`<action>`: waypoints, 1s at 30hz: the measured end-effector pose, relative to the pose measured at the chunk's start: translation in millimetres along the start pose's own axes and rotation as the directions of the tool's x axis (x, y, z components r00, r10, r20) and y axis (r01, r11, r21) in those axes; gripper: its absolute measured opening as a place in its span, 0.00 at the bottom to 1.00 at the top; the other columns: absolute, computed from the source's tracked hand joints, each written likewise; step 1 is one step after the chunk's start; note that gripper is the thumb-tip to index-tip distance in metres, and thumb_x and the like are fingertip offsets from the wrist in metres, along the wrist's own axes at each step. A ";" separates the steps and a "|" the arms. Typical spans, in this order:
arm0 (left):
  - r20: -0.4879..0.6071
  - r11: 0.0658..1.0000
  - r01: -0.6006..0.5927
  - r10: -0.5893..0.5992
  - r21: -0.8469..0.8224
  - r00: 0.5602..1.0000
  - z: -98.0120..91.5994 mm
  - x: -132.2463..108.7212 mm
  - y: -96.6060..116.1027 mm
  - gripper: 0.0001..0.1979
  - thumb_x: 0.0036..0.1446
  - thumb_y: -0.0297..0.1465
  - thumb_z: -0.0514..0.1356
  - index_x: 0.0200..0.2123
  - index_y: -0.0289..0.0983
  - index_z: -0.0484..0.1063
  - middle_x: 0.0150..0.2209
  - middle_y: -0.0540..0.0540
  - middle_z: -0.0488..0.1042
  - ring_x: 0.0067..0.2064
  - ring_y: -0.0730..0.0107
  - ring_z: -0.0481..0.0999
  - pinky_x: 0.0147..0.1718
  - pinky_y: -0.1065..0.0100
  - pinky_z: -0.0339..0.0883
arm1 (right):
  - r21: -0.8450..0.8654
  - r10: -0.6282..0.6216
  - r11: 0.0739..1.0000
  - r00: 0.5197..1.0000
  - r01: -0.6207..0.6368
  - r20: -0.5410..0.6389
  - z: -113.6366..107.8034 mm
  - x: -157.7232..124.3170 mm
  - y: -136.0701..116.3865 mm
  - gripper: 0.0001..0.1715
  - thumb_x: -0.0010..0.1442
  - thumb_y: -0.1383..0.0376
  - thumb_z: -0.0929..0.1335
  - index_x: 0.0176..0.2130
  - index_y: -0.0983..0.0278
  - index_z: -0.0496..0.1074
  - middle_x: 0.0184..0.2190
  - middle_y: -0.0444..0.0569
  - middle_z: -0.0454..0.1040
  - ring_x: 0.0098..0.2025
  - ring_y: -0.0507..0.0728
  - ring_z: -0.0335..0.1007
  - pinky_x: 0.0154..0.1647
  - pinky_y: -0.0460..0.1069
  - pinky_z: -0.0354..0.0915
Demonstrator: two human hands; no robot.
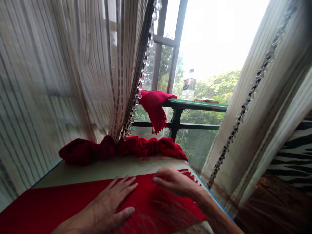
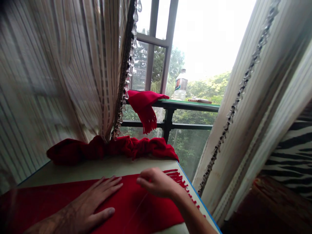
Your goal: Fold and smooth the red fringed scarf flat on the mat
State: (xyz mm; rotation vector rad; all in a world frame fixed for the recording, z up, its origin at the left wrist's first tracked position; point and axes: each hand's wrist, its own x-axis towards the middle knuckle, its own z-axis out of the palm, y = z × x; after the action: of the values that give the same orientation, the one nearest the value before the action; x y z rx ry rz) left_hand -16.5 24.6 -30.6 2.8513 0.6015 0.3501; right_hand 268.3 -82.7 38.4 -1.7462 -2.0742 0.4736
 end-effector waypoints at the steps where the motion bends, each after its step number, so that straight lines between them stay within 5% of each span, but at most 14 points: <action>1: -0.017 1.000 0.000 0.000 0.008 1.000 0.1 0.2 0.7 0.31 0.69 0.49 0.57 0.71 0.53 0.57 0.72 0.49 0.57 0.71 0.47 0.58 0.68 0.43 0.53 | 0.033 -0.071 0.997 0.997 0.070 0.041 9.4 2.4 -11.5 0.15 0.68 0.58 0.64 0.42 0.59 0.80 0.35 0.43 0.80 0.35 0.53 0.71 0.34 0.45 0.63; 5: -0.035 1.000 0.012 -0.011 0.029 0.999 -7.2 0.1 9.4 0.31 0.68 0.50 0.58 0.71 0.52 0.59 0.71 0.49 0.59 0.70 0.47 0.61 0.68 0.46 0.55 | 0.047 -0.183 0.983 0.975 0.178 0.126 24.9 4.5 -25.2 0.10 0.64 0.57 0.68 0.35 0.58 0.79 0.35 0.42 0.78 0.34 0.52 0.68 0.35 0.45 0.61; 10: 0.085 0.997 0.083 -0.083 0.010 0.993 -17.6 1.6 18.7 0.32 0.70 0.51 0.54 0.72 0.49 0.57 0.73 0.47 0.54 0.73 0.46 0.54 0.69 0.42 0.50 | -0.080 0.075 0.994 0.996 -0.071 0.046 -9.9 -7.0 26.7 0.24 0.63 0.58 0.67 0.18 0.62 0.67 0.15 0.35 0.53 0.20 0.49 0.46 0.24 0.49 0.46; 12: 0.092 0.996 0.086 -0.084 -0.013 0.992 -15.8 2.4 15.9 0.33 0.70 0.53 0.54 0.72 0.49 0.56 0.73 0.47 0.53 0.73 0.46 0.53 0.70 0.42 0.47 | -0.108 0.162 0.981 0.987 -0.160 0.013 -23.6 -10.3 47.1 0.28 0.63 0.58 0.67 0.15 0.62 0.63 0.13 0.35 0.49 0.19 0.49 0.44 0.24 0.50 0.44; 15: 0.083 0.998 0.052 -0.048 -0.043 0.995 -7.3 2.4 5.7 0.33 0.70 0.52 0.54 0.73 0.52 0.54 0.74 0.49 0.51 0.74 0.47 0.50 0.71 0.42 0.44 | -0.124 0.175 0.974 0.978 -0.189 -0.114 -27.9 -7.7 56.7 0.27 0.65 0.56 0.65 0.17 0.63 0.67 0.15 0.37 0.55 0.21 0.50 0.49 0.25 0.50 0.45; 20: 0.091 0.998 0.041 -0.036 -0.045 0.995 0.7 1.6 -2.8 0.33 0.70 0.52 0.53 0.73 0.53 0.52 0.75 0.50 0.48 0.74 0.47 0.47 0.71 0.41 0.42 | -0.097 0.003 0.995 0.972 -0.027 -0.235 -1.5 6.6 32.3 0.18 0.68 0.57 0.62 0.33 0.62 0.76 0.29 0.44 0.73 0.31 0.53 0.63 0.32 0.48 0.54; 24: 0.131 0.993 0.111 -0.106 -0.038 0.986 -5.5 2.1 6.3 0.34 0.70 0.52 0.54 0.73 0.50 0.53 0.75 0.48 0.49 0.74 0.44 0.48 0.70 0.38 0.42 | -0.096 -0.062 0.995 0.969 0.040 -0.241 14.2 11.5 22.7 0.14 0.66 0.61 0.65 0.30 0.60 0.74 0.28 0.43 0.73 0.31 0.53 0.65 0.33 0.49 0.54; 30: 0.033 0.996 0.060 -0.058 -0.063 0.998 -11.1 4.3 16.5 0.33 0.67 0.47 0.60 0.71 0.47 0.59 0.73 0.45 0.56 0.73 0.43 0.51 0.70 0.36 0.40 | -0.090 -0.043 0.996 0.956 0.018 -0.290 16.6 12.9 31.7 0.15 0.67 0.60 0.64 0.29 0.60 0.70 0.29 0.44 0.72 0.31 0.54 0.65 0.33 0.49 0.54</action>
State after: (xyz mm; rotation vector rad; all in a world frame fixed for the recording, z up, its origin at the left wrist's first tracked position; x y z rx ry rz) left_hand -9.6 13.3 -15.2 2.7657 0.6555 0.3095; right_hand 285.2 -64.8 9.4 -1.7108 -1.9318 0.1079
